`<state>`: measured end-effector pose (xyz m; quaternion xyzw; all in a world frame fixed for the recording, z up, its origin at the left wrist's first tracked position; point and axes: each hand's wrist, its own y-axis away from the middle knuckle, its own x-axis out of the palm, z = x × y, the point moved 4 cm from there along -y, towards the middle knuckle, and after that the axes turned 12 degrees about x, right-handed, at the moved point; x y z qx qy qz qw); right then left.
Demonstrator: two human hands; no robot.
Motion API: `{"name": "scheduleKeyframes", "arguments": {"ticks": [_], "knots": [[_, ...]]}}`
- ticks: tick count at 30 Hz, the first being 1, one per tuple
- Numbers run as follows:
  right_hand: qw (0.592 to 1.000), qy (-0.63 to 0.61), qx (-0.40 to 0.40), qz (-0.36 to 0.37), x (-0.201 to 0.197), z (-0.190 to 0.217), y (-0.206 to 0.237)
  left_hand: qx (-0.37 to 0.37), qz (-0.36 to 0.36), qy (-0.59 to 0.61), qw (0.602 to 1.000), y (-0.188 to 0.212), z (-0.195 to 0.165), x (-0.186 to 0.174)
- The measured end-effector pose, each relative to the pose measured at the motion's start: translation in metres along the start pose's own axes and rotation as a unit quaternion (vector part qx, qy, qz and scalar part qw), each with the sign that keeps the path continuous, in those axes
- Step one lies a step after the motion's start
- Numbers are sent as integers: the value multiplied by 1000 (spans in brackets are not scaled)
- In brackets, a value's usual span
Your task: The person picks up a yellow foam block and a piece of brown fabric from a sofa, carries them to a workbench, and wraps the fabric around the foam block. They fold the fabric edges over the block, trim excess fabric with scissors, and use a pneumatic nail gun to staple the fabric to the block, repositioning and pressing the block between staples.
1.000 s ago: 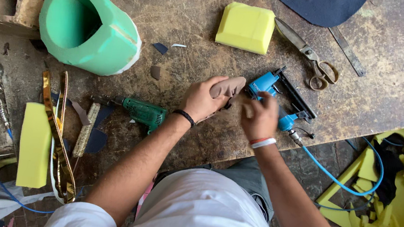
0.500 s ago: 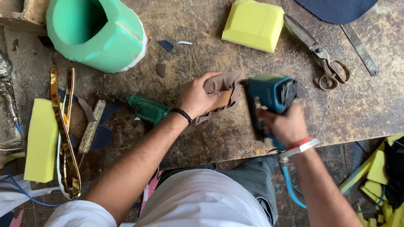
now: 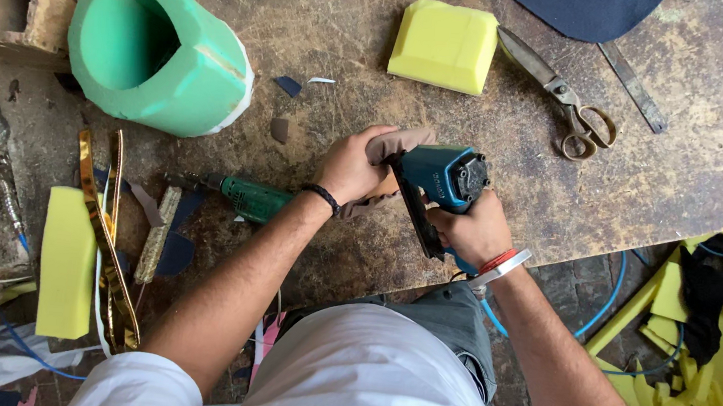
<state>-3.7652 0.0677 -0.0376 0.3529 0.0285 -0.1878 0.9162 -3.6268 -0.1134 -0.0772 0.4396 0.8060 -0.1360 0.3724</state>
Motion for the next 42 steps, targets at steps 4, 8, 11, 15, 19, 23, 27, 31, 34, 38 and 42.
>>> {"name": "scheduleKeyframes", "arguments": {"ticks": [4, 8, 11, 15, 19, 23, 27, 31, 34, 38, 42], "knots": [[998, -46, 30, 7, -2, -3, 0, 19, -2, 15, 1000, 2, 1, 0], [985, -171, 40, 4, -12, -8, 3, 8, -2, 45, 999, 6, 1, -2], [971, -227, 71, 10, -11, -14, 0, -13, 12, 32, 999, 8, -1, -5], [967, -229, 101, 49, 1, -20, -6, -26, 21, 0, 999, 7, -10, -7], [963, -242, 102, 64, 7, -21, -5, -46, 38, 3, 998, 7, -13, -8], [966, -225, 111, 56, 6, -21, -3, -16, 25, 18, 999, 5, -14, -7], [979, -181, 88, 40, 2, -19, 0, 13, 26, 13, 999, 2, -12, -4], [976, -193, 89, 38, -1, -17, 4, -11, 38, 24, 999, 5, -5, -1], [975, -200, 87, 26, -2, -13, 6, 20, 10, 21, 1000, 6, -4, -2], [975, -201, 92, 25, 2, -10, 4, 1, 27, 11, 1000, 7, -4, 2], [984, -154, 84, 24, -4, -20, -1, 3, 51, 4, 999, 6, -11, -3]]}}
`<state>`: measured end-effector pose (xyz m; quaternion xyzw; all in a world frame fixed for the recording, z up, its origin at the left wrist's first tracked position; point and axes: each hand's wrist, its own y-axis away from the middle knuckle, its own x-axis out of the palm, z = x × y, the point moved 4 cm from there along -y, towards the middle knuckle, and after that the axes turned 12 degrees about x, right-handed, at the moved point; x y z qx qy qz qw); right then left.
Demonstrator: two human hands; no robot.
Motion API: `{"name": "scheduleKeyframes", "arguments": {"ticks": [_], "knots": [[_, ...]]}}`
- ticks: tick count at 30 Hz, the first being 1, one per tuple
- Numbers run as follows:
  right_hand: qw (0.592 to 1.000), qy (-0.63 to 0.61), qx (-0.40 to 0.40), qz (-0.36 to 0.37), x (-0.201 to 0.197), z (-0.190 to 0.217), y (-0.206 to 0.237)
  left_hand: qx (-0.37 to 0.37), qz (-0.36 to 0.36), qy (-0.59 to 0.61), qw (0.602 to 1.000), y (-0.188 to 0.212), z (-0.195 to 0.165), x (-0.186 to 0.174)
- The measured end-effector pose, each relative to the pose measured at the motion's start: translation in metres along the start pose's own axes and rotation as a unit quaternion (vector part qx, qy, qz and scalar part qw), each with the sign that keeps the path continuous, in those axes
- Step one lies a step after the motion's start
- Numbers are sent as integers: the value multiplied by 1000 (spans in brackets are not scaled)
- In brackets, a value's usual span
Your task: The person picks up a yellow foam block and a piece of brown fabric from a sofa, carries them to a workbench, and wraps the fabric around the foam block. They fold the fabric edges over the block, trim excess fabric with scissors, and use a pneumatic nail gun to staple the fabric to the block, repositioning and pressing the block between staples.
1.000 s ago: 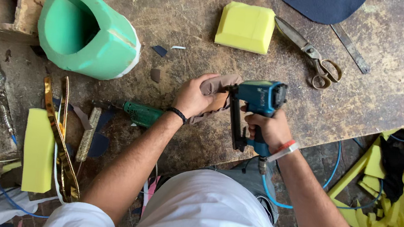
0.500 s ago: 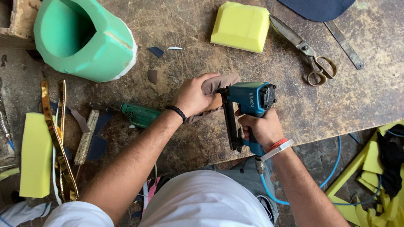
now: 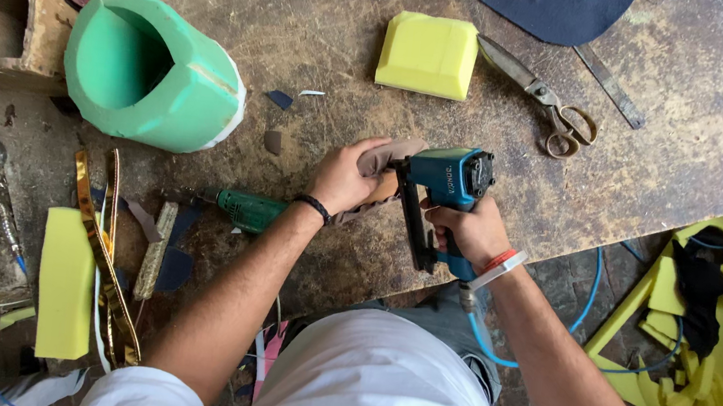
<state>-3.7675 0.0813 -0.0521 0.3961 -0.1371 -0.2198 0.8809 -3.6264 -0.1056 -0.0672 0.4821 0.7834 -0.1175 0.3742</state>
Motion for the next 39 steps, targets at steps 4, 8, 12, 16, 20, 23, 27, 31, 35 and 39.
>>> {"name": "scheduleKeyframes", "arguments": {"ticks": [4, 8, 12, 16, 20, 23, 27, 31, 35, 39], "knots": [[996, 70, 2, -50, -35, -10, -12, -29, -21, 22, 999, 6, -6, -8], [909, 336, -161, -187, -79, -5, -27, 59, -128, -65, 988, 25, -16, -3], [841, 433, -218, -240, -100, -17, -49, 132, -125, -330, 926, 48, -31, 46], [787, 487, -285, -251, -108, -34, -61, 44, 13, -209, 977, 60, -25, 103], [796, 499, -265, -217, -118, -39, -70, -75, -103, -185, 974, 53, -8, 99], [804, 497, -277, -174, -127, -36, -68, -244, -86, -143, 955, 50, 7, 90], [789, 506, -314, -149, -138, -22, -57, -302, -41, -143, 942, 39, 9, 90], [819, 512, -220, -139, -139, -19, -58, -313, -63, -145, 937, 34, 3, 91], [850, 480, -137, -170, -129, -26, -62, -301, -87, -131, 941, 26, 11, 66], [843, 453, -194, -215, -115, -28, -62, -245, -136, -171, 945, 9, 36, 4]]}}
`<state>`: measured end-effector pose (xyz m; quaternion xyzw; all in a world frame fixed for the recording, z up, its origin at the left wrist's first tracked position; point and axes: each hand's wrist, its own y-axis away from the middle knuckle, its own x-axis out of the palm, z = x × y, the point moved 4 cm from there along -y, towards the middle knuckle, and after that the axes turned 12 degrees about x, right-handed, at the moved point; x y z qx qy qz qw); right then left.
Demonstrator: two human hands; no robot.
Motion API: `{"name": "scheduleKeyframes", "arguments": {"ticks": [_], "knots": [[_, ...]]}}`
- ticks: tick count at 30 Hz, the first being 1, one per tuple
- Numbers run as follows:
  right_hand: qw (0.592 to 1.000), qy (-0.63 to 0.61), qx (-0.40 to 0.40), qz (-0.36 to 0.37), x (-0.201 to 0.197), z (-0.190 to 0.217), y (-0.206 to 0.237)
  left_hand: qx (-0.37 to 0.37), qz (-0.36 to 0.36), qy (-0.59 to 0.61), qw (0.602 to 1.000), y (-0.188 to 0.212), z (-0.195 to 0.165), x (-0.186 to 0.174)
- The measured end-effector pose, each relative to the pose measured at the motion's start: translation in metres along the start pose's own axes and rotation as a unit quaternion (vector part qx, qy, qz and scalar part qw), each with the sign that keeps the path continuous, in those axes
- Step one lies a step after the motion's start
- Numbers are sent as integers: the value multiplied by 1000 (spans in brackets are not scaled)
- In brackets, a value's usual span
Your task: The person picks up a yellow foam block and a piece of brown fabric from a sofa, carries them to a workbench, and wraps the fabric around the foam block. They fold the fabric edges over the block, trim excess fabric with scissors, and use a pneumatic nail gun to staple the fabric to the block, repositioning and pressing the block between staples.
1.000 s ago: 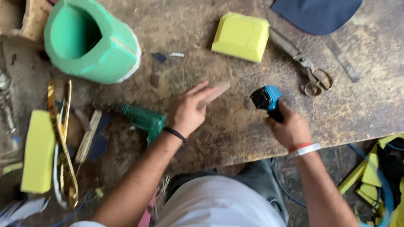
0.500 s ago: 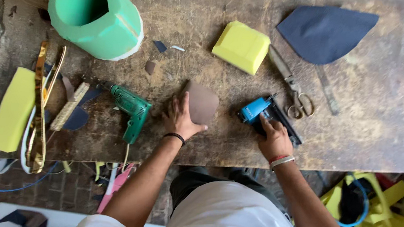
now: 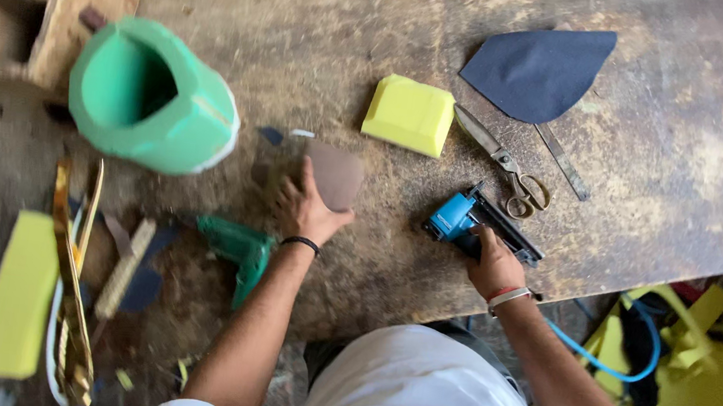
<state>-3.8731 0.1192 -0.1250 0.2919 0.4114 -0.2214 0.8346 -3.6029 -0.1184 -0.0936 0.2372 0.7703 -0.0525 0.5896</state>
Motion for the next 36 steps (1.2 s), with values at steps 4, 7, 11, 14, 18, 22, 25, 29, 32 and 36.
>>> {"name": "scheduleKeyframes", "arguments": {"ticks": [4, 7, 11, 14, 18, 22, 25, 29, 32, 36], "knots": [[999, -2, 41, -14, 4, 7, 2, 89, -173, 2, 981, -60, 13, -40], [997, -50, 54, -39, -7, 8, 10, 204, -124, 74, 968, -95, -16, -28], [990, -112, 75, -35, -40, 2, 36, 323, -9, 22, 946, -112, -84, 13], [981, -144, 121, -46, -72, -19, 56, 324, 64, -23, 944, -123, -134, 34], [965, -162, 191, -80, -108, -75, 41, 238, 152, -72, 957, -128, -166, 52], [970, -97, 173, -142, -138, -150, -13, 187, 119, -66, 973, -112, -174, 60], [974, -19, 188, -128, -152, -201, -57, 141, 131, -65, 979, -86, -173, 67], [959, 81, -2, -273, -164, -195, -86, 117, 121, -78, 983, -46, -174, 73], [975, 10, -63, -213, -143, -141, -99, 100, 122, -73, 985, -14, -173, 83], [973, 143, -132, -127, -112, -38, -125, 91, 121, -54, 987, 26, -177, 97]]}}
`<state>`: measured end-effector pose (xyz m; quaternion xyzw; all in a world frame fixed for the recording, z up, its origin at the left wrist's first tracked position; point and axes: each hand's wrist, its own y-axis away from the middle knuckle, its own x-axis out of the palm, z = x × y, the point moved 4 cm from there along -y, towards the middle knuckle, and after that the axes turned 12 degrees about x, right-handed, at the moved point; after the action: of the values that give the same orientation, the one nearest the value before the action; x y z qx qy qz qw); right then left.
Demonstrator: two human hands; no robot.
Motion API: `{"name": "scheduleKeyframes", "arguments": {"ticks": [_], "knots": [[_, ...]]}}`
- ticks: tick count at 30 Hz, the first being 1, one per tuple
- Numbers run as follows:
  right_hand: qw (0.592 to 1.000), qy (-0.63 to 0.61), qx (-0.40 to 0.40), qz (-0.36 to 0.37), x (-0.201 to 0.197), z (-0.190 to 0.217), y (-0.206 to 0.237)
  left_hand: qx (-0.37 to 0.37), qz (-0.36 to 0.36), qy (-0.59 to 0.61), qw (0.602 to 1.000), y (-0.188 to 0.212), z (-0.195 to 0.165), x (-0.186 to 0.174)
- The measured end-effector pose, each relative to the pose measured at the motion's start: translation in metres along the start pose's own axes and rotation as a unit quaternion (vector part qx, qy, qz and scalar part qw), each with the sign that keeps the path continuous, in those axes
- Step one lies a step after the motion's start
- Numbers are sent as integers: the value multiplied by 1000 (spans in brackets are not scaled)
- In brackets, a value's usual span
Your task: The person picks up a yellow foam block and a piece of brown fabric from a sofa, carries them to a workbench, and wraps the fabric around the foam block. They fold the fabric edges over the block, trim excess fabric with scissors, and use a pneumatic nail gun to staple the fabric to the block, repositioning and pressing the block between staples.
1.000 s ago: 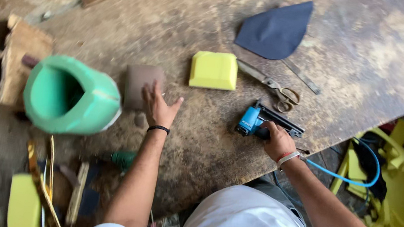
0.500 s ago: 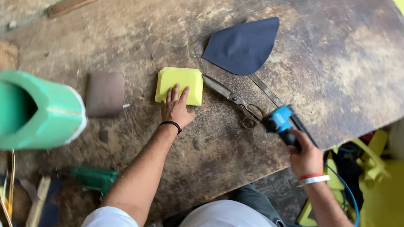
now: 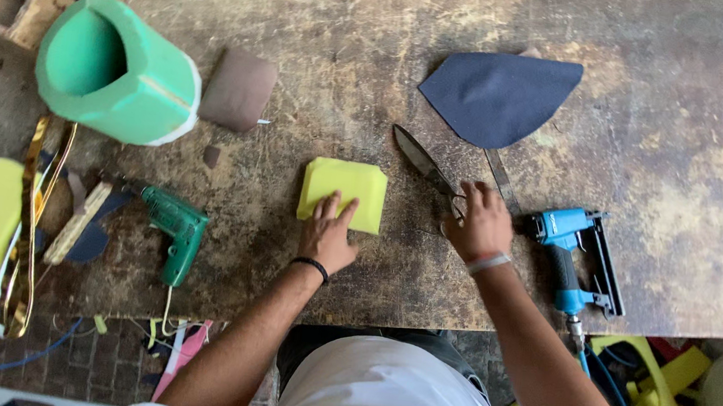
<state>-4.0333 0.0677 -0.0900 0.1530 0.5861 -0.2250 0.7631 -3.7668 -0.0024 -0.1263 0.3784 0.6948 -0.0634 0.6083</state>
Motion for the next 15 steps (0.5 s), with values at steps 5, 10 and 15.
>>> {"name": "scheduleKeyframes", "arguments": {"ticks": [5, 10, 15], "knots": [[919, 38, 205, 334, 13, 16, -19, 3, -15, 28, 999, 22, -24, 10], [881, -210, 326, 270, 2, -11, -11, -32, -18, 36, 999, 14, -33, -1], [857, -366, 355, 74, -17, -63, -47, 26, -92, 15, 995, -18, -42, -20]]}}
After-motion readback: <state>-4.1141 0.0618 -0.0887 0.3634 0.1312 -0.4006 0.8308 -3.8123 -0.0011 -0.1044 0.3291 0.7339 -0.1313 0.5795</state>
